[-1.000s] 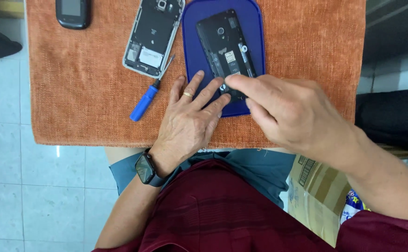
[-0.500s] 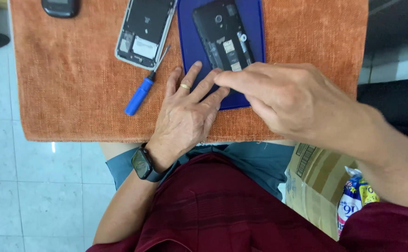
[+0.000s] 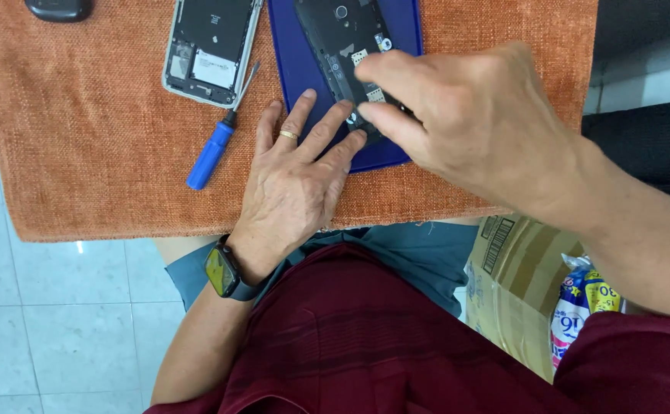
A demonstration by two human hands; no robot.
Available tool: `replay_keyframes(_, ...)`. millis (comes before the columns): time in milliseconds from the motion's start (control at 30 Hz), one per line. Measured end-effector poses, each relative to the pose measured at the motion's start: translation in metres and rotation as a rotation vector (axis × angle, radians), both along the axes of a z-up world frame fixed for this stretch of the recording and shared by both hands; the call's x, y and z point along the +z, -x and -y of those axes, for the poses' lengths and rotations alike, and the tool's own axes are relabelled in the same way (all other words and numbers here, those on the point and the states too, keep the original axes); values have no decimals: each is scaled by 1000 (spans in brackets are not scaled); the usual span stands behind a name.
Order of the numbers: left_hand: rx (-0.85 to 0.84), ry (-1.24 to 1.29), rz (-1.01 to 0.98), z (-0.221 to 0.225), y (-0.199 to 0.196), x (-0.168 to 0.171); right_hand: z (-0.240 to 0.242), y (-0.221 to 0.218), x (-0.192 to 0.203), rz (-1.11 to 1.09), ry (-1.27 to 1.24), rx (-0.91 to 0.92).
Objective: A person uses a precision screwdriver to remove screws from the internal frame of a smartphone during a repair process.
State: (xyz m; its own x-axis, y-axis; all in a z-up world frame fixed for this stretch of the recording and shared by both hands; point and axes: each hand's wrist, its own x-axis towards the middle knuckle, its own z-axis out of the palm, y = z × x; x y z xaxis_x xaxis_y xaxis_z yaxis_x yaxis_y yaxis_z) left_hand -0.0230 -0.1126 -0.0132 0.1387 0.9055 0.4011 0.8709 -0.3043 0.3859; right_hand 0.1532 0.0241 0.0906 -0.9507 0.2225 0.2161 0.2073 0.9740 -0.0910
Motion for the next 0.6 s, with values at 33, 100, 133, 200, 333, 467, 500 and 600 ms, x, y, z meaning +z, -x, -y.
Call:
replay_keyframes(33,8,-5,-3,0,0,1,-1,-3,-6,-22,-156,-81)
replay_keyframes(100,12,-10,-3,0,0,2,0,4,8,-12,39,21)
replay_keyframes(133,11,-13,-6,0,0,3,1,7,15,-4,235,118)
replay_keyframes(200,11,-6,-7,1,0,2,0,0,3,-6,87,57)
replay_keyframes(333,15,12,4,1,0,2,0,-4,-7,-101,-112,-48)
replay_keyframes(467,-4,-12,8,0,1,2,2,-1,2,-43,323,149)
replay_keyframes(500,0,-6,9,-1,1,1,1,-2,-5,-66,129,93)
replay_keyframes(600,1,-3,6,0,-1,3,0,-4,-3,-86,-16,50)
